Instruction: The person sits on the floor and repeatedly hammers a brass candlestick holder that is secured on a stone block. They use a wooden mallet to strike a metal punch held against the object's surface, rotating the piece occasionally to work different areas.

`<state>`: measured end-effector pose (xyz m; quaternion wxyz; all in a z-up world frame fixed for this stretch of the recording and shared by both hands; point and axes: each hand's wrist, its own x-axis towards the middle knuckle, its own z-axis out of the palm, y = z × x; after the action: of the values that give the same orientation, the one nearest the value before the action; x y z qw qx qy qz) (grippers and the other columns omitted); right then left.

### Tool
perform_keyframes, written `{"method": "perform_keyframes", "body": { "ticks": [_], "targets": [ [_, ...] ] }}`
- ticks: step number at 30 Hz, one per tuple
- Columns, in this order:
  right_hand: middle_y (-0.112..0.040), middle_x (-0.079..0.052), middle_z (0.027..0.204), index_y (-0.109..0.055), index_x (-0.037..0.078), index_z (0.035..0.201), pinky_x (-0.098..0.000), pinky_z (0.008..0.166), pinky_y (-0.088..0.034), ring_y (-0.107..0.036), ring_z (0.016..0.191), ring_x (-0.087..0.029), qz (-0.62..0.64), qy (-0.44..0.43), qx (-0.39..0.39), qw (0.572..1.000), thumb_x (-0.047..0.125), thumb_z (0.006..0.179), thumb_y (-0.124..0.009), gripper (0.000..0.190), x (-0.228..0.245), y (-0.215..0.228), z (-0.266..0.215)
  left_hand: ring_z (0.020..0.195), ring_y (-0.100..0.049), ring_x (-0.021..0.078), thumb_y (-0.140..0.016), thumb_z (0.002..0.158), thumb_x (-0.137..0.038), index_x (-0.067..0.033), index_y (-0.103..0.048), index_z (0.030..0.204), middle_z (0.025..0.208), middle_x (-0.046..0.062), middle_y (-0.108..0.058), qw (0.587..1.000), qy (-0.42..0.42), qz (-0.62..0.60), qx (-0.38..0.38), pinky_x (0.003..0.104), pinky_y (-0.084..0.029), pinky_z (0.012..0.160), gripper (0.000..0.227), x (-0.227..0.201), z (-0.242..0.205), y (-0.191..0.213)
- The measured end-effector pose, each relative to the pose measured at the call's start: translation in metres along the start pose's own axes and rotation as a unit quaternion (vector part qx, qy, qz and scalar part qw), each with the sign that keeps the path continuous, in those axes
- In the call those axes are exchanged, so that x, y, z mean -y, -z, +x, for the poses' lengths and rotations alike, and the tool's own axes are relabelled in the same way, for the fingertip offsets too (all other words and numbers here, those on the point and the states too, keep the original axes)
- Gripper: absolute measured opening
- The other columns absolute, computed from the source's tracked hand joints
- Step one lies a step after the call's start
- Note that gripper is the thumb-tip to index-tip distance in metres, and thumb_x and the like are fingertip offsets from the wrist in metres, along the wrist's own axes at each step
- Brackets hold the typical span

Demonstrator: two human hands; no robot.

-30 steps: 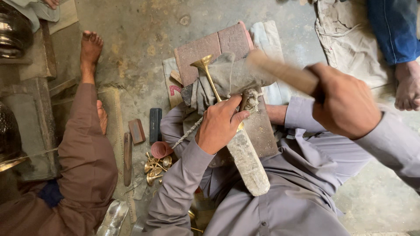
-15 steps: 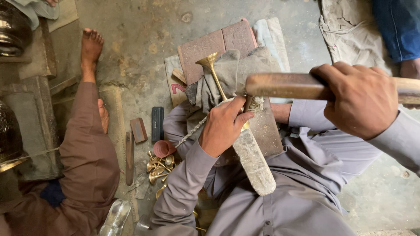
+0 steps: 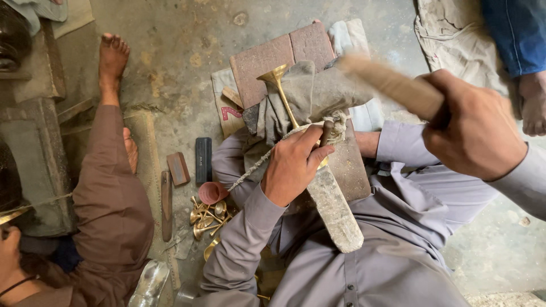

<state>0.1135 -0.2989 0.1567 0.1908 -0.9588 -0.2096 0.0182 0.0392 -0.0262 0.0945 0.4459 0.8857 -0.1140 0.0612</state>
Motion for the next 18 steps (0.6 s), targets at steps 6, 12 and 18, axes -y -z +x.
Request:
{"method": "perform_keyframes", "body": {
  "ticks": [6, 12, 18],
  "targets": [
    [-0.072, -0.017, 0.089, -0.065, 0.01, 0.131, -0.047, 0.069, -0.057, -0.071, 0.076, -0.037, -0.034, -0.051, 0.062, 0.996, 0.006, 0.074, -0.068, 0.057, 0.009, 0.006, 0.004, 0.08, -0.066, 0.0399, -0.076, 0.095, -0.024, -0.0013, -0.059, 0.115, 0.088, 0.019, -0.065, 1.0, -0.002, 0.011, 0.005, 0.046, -0.051, 0.069, 0.035, 0.005, 0.0, -0.001],
    [-0.071, -0.017, 0.093, -0.065, 0.008, 0.124, -0.0467, 0.07, -0.056, -0.071, 0.078, -0.036, -0.026, -0.008, -0.012, 1.0, 0.003, 0.079, -0.063, 0.046, 0.016, 0.004, -0.002, 0.082, -0.067, 0.0381, -0.073, 0.096, -0.025, -0.0026, -0.06, 0.119, 0.091, 0.018, -0.066, 1.0, -0.027, -0.011, -0.001, 0.044, -0.052, 0.068, 0.034, 0.006, -0.004, -0.002],
    [-0.07, -0.015, 0.083, -0.062, 0.007, 0.13, -0.0416, 0.066, -0.058, -0.07, 0.068, -0.029, 0.014, -0.065, 0.089, 0.994, 0.006, 0.078, -0.068, 0.053, 0.01, 0.003, 0.007, 0.078, -0.066, 0.0376, -0.075, 0.095, -0.027, -0.0011, -0.06, 0.117, 0.088, 0.019, -0.064, 1.0, 0.001, -0.008, 0.011, 0.044, -0.052, 0.067, 0.037, 0.008, -0.002, 0.001]
  ]
}}
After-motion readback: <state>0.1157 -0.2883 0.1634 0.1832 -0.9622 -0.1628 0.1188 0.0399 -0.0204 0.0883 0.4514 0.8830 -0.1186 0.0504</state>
